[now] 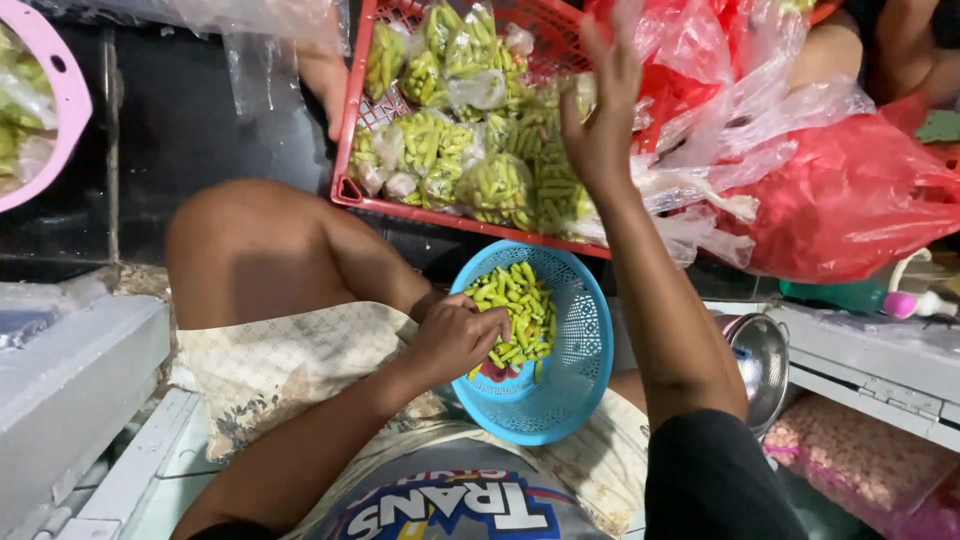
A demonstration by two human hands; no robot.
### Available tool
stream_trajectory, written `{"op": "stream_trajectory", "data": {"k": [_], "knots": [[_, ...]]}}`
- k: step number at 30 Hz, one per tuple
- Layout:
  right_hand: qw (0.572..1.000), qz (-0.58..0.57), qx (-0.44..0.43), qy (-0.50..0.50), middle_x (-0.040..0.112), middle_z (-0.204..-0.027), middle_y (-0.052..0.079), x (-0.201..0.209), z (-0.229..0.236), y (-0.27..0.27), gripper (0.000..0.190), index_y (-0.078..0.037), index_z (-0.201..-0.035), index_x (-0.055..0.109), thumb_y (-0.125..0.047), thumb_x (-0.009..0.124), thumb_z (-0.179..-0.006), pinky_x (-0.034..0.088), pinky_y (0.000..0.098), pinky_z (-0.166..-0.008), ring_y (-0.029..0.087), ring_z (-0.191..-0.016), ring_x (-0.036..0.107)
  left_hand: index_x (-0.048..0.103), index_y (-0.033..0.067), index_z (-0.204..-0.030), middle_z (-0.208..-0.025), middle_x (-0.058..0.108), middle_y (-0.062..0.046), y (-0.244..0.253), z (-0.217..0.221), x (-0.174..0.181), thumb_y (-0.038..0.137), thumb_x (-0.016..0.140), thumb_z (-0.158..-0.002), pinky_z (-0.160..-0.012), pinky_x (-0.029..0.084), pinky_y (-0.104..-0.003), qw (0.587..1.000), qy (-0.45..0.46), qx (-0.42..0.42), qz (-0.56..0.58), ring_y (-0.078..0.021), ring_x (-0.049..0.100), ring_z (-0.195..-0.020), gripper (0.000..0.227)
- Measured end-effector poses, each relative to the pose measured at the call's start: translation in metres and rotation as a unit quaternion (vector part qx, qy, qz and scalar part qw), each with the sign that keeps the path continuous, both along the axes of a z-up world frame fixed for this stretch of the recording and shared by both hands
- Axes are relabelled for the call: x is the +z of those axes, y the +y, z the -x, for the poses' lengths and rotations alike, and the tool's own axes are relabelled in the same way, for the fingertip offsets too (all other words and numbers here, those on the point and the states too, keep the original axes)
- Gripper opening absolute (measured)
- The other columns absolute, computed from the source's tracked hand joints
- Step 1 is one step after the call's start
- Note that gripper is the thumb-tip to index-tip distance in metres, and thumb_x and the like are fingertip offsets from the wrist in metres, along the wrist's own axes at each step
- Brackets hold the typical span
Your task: The person is packaging green peppers into small plastic bags by hand and placing them into a red crate and a blue basket.
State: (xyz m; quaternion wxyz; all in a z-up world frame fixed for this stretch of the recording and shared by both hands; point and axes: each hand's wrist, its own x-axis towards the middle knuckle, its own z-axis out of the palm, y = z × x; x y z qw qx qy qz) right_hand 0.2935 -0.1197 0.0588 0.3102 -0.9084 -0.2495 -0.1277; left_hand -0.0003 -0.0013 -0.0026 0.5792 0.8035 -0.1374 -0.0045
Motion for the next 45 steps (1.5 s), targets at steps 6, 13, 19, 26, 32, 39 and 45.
{"op": "stream_trajectory", "data": {"k": [6,13,19,26,32,39,45], "knots": [[0.917,0.217,0.238,0.236,0.043,-0.157,0.016,-0.005,0.073,0.009,0.077,-0.025,-0.155,0.045,-0.026,0.083,-0.088,0.041,0.0567,-0.117,0.045,-0.145,0.04,0.054,0.0291,-0.087,-0.038,0.046,0.001,-0.005,0.0,-0.001,0.019,0.05,-0.105,-0.093,0.054,-0.034,1.0,-0.01,0.009,-0.019,-0.0213,0.057,-0.039,0.021],[0.922,0.242,0.214,0.214,0.063,-0.121,0.02,0.001,0.049,0.002,0.067,-0.011,-0.137,0.052,-0.029,0.087,-0.082,0.055,0.0622,-0.088,0.048,-0.115,0.06,0.054,0.0279,-0.086,-0.037,0.044,0.001,-0.004,0.004,-0.006,0.018,0.05,-0.106,-0.092,0.054,-0.034,0.999,-0.023,0.024,-0.028,-0.0219,0.055,-0.037,0.023],[0.906,-0.008,0.1,0.411,0.065,-0.102,0.015,0.101,0.063,-0.015,0.061,0.002,-0.138,0.047,-0.03,0.072,-0.094,0.059,0.031,-0.07,0.024,-0.088,0.067,0.069,0.0179,-0.082,-0.045,0.049,0.004,0.001,0.005,0.013,0.007,0.06,-0.088,-0.073,0.049,-0.031,0.995,-0.074,0.062,-0.018,-0.0183,0.049,-0.047,0.016],[0.89,-0.159,0.042,0.426,0.055,-0.119,0.013,0.148,0.164,-0.085,0.059,-0.01,-0.141,0.042,-0.018,0.074,-0.092,0.064,0.0348,-0.07,0.019,-0.098,0.063,0.056,0.0272,-0.088,-0.038,0.047,-0.001,-0.009,0.011,-0.018,0.019,0.053,-0.103,-0.088,0.055,-0.035,0.998,-0.027,0.03,-0.052,-0.0245,0.057,-0.04,0.017],[0.906,-0.353,0.087,0.216,0.055,-0.131,0.038,0.148,0.253,-0.177,0.07,-0.009,-0.117,0.031,-0.023,0.082,-0.072,0.06,0.0472,-0.092,0.044,-0.117,0.065,0.059,0.0256,-0.088,-0.04,0.05,-0.003,-0.008,0.011,-0.012,0.02,0.051,-0.103,-0.091,0.054,-0.035,0.997,-0.04,0.034,-0.053,-0.0257,0.06,-0.043,0.018],[0.961,-0.229,0.087,0.128,0.06,-0.123,0.033,0.157,0.276,-0.156,0.056,-0.002,-0.119,0.048,-0.011,0.085,-0.078,0.054,0.0542,-0.1,0.045,-0.122,0.064,0.058,0.0271,-0.089,-0.038,0.048,0.0,-0.006,0.01,-0.008,0.018,0.05,-0.104,-0.09,0.054,-0.032,0.995,-0.051,0.02,-0.085,-0.0218,0.056,-0.038,0.019],[0.946,-0.234,0.022,0.223,0.063,-0.125,0.027,0.117,0.286,-0.144,0.053,0.008,-0.123,0.06,-0.023,0.081,-0.086,0.049,0.0409,-0.096,0.028,-0.117,0.06,0.056,0.0255,-0.086,-0.038,0.047,0.001,-0.003,0.014,-0.005,0.018,0.049,-0.107,-0.086,0.054,-0.032,0.996,-0.049,0.02,-0.075,-0.0187,0.05,-0.034,0.023]]}}
